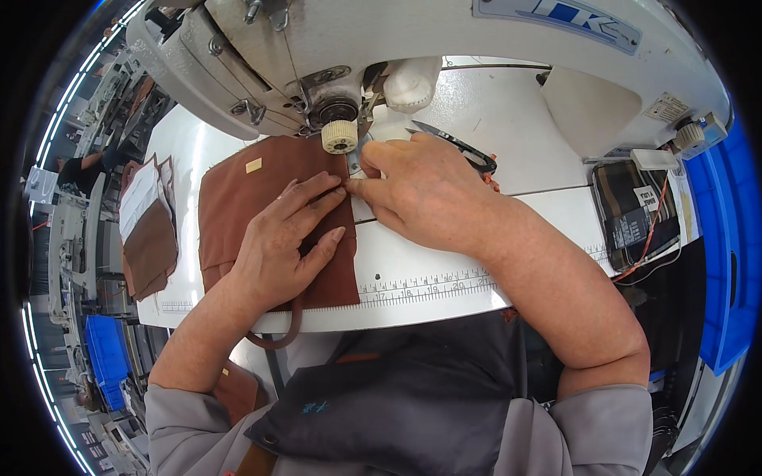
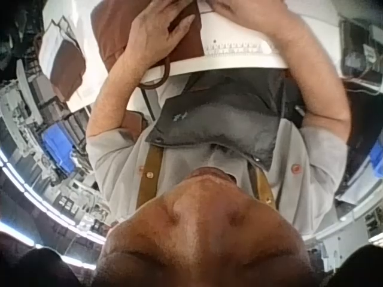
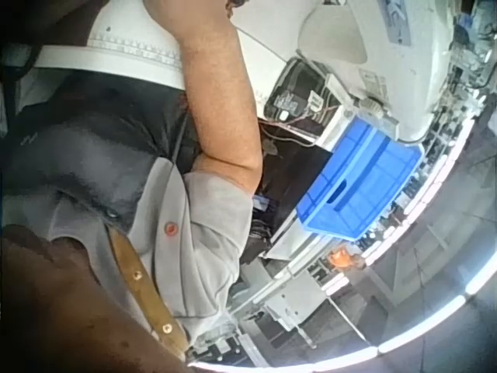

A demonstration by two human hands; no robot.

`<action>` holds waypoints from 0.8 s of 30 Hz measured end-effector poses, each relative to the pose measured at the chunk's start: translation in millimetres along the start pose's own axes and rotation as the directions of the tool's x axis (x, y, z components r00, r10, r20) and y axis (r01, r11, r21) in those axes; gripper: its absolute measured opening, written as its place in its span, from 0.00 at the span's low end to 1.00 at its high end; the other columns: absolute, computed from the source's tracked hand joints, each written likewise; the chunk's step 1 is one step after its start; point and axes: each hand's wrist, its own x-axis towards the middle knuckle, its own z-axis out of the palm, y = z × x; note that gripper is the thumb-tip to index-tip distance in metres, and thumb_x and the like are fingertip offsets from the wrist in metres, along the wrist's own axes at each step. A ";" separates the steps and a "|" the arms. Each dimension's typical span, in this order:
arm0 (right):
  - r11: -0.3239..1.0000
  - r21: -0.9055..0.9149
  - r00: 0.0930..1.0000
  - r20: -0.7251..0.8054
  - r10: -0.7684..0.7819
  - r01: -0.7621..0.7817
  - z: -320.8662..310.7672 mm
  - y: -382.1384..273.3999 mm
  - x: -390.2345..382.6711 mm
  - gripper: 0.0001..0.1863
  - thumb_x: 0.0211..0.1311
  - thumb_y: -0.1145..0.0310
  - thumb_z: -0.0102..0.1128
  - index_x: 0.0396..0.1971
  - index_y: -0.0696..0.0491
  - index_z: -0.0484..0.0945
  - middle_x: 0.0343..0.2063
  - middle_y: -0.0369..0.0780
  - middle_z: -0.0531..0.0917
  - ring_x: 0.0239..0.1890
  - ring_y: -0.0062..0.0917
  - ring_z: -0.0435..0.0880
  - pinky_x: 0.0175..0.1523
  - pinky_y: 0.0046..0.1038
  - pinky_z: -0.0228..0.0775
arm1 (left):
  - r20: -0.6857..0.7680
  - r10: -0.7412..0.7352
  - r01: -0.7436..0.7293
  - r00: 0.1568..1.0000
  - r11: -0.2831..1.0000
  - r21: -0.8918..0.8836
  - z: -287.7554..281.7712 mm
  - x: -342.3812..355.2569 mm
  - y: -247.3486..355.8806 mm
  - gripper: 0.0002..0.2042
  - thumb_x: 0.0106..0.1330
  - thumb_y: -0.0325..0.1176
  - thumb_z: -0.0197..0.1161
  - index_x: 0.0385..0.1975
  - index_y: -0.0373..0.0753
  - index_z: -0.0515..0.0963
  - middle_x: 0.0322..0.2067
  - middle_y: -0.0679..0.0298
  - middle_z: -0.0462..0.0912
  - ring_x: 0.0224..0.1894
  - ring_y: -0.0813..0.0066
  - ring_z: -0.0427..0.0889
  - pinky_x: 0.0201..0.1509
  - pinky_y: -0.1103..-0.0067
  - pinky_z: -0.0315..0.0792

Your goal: Use a sewing machine to stitch the edges and reinforce parts of a leather bag.

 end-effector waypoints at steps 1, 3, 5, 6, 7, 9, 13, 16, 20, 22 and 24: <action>1.000 0.001 1.000 0.000 -0.007 0.007 -0.1 -0.3 -0.1 0.10 0.58 0.70 0.65 0.40 0.50 0.88 0.31 0.37 0.78 0.34 0.31 0.81 0.41 0.36 0.73 | -0.005 -0.053 0.053 0.999 0.995 -0.090 0.0 -0.7 0.3 0.20 0.66 0.33 0.68 0.56 0.32 0.80 0.61 0.53 0.79 0.61 0.53 0.81 0.71 0.60 0.71; 1.000 -0.013 1.000 0.012 -0.015 0.015 -0.7 -0.6 -0.2 0.11 0.58 0.70 0.65 0.40 0.50 0.88 0.31 0.36 0.78 0.34 0.30 0.81 0.41 0.35 0.73 | -0.002 -0.104 0.102 0.995 0.979 -0.178 -0.3 -0.7 -0.7 0.21 0.65 0.33 0.69 0.56 0.31 0.80 0.61 0.52 0.79 0.62 0.53 0.80 0.71 0.61 0.71; 0.999 -0.023 0.999 0.027 -0.022 0.023 -1.5 -1.4 -0.7 0.11 0.57 0.70 0.65 0.40 0.49 0.88 0.31 0.35 0.78 0.34 0.29 0.81 0.41 0.34 0.72 | 0.021 -0.024 0.025 0.999 0.997 -0.075 -0.7 -0.3 -2.5 0.22 0.64 0.33 0.70 0.56 0.30 0.80 0.61 0.51 0.79 0.63 0.53 0.80 0.72 0.61 0.71; 0.999 -0.027 0.999 0.043 -0.018 0.019 -2.1 -1.9 -1.2 0.11 0.57 0.70 0.65 0.40 0.49 0.88 0.31 0.35 0.78 0.34 0.29 0.81 0.41 0.34 0.72 | 0.013 -0.018 0.019 1.000 0.997 -0.071 -0.5 -0.4 -2.8 0.22 0.64 0.33 0.70 0.56 0.30 0.80 0.61 0.51 0.79 0.63 0.53 0.80 0.72 0.61 0.71; 0.999 -0.029 0.998 0.059 -0.017 0.019 -2.3 -2.1 -1.0 0.10 0.57 0.70 0.65 0.39 0.49 0.88 0.31 0.35 0.78 0.34 0.29 0.81 0.41 0.34 0.72 | 0.019 -0.016 0.017 1.000 0.998 -0.064 -0.3 -0.6 -2.9 0.22 0.64 0.33 0.70 0.56 0.30 0.80 0.61 0.51 0.79 0.63 0.53 0.79 0.72 0.61 0.71; 1.000 -0.020 0.999 0.042 -0.020 0.020 -2.2 -1.9 0.1 0.10 0.57 0.70 0.65 0.39 0.49 0.88 0.31 0.35 0.78 0.34 0.30 0.81 0.40 0.35 0.72 | 0.025 -0.016 0.017 1.000 0.998 -0.055 -0.3 -1.0 -3.6 0.22 0.64 0.33 0.70 0.57 0.30 0.80 0.62 0.51 0.79 0.63 0.53 0.79 0.72 0.61 0.71; 0.999 -0.034 1.000 -0.003 0.014 -0.014 -0.2 -2.9 2.5 0.09 0.58 0.70 0.65 0.38 0.50 0.88 0.30 0.37 0.78 0.34 0.32 0.81 0.40 0.36 0.72 | 0.028 -0.017 0.018 0.999 0.998 -0.056 0.7 0.9 -8.9 0.23 0.64 0.33 0.69 0.58 0.30 0.79 0.62 0.51 0.78 0.63 0.53 0.79 0.72 0.59 0.70; 0.996 -0.068 0.999 -0.004 0.053 -0.053 0.2 -3.9 3.0 0.09 0.60 0.68 0.65 0.39 0.50 0.88 0.30 0.38 0.78 0.34 0.34 0.81 0.40 0.38 0.72 | -0.002 0.013 -0.014 1.000 1.000 -0.028 3.6 6.5 -17.2 0.23 0.66 0.36 0.68 0.57 0.31 0.79 0.62 0.53 0.78 0.62 0.54 0.80 0.71 0.58 0.71; 0.994 -0.065 0.995 0.012 0.094 -0.093 1.4 -3.4 6.0 0.12 0.61 0.66 0.66 0.43 0.50 0.88 0.32 0.39 0.78 0.36 0.34 0.81 0.42 0.38 0.73 | -0.020 -0.004 0.003 1.000 0.999 -0.047 5.3 16.3 -29.0 0.22 0.67 0.37 0.66 0.56 0.31 0.80 0.59 0.53 0.79 0.61 0.55 0.80 0.71 0.57 0.71; 0.988 -0.077 0.989 0.055 0.136 -0.132 -0.1 -3.8 5.3 0.15 0.61 0.64 0.67 0.48 0.50 0.86 0.36 0.40 0.78 0.39 0.34 0.81 0.45 0.37 0.74 | -0.038 0.006 -0.008 0.999 0.999 -0.048 4.3 22.8 -35.3 0.21 0.65 0.35 0.67 0.55 0.30 0.81 0.58 0.51 0.81 0.60 0.53 0.81 0.69 0.61 0.72; 0.988 -0.069 0.987 0.063 0.146 -0.142 -0.6 -4.0 6.0 0.16 0.61 0.63 0.67 0.48 0.50 0.86 0.37 0.41 0.78 0.40 0.35 0.81 0.46 0.37 0.74 | -0.034 -0.001 -0.001 0.999 0.997 -0.075 3.5 29.0 -40.3 0.20 0.64 0.31 0.68 0.54 0.28 0.81 0.54 0.49 0.82 0.56 0.51 0.83 0.62 0.67 0.77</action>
